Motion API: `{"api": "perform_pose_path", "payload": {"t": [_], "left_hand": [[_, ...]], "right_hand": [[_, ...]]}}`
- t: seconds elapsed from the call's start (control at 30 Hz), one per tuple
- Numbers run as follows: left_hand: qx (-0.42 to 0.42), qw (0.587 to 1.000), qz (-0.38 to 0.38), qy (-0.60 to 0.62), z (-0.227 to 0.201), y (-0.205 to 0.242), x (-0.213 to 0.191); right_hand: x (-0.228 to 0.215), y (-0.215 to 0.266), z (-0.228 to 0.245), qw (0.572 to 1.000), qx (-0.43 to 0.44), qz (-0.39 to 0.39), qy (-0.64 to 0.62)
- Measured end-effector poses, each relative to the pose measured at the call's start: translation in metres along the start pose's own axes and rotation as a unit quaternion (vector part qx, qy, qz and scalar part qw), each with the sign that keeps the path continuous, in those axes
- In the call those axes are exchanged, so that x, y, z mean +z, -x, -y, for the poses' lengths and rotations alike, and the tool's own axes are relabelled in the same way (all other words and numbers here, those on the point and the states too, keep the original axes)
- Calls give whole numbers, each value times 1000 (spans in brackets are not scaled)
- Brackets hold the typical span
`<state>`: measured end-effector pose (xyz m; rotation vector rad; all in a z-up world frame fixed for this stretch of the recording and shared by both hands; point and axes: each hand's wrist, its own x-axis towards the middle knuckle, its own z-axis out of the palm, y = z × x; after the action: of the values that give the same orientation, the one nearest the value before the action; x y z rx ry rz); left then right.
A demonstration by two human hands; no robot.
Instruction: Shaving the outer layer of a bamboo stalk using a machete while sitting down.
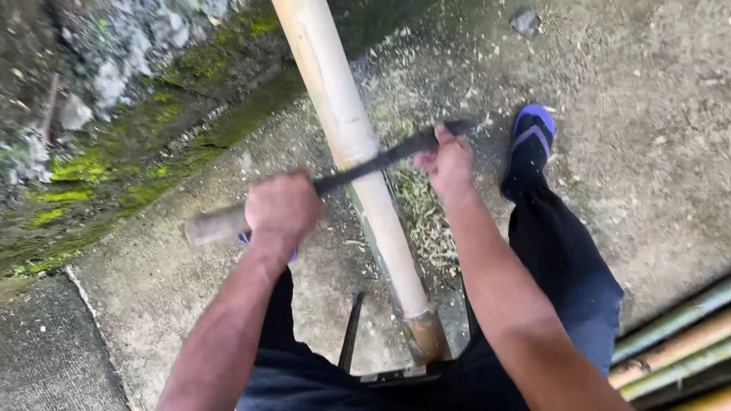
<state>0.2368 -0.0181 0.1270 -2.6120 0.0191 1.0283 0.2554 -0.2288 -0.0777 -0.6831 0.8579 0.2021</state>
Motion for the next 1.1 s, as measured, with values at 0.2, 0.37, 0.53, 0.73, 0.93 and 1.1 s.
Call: {"api": "perform_pose_path", "payload": {"t": [0.2, 0.37, 0.53, 0.73, 0.93, 1.1], "left_hand": [[0, 1000, 5, 16, 4, -13, 2], [-12, 998, 24, 63, 2, -6, 11], [-5, 997, 7, 78, 5, -28, 37], [-4, 996, 4, 89, 9, -16, 25], [-18, 993, -36, 108, 13, -15, 36], [21, 987, -68, 144, 6, -33, 32]], "right_hand": [[7, 28, 7, 996, 27, -76, 27], [5, 13, 13, 998, 2, -56, 40], [-29, -32, -13, 999, -24, 5, -32], [-33, -48, -14, 996, -75, 30, 42], [-14, -49, 6, 989, -106, 44, 98], [-45, -85, -1, 994, -53, 49, 88]]}}
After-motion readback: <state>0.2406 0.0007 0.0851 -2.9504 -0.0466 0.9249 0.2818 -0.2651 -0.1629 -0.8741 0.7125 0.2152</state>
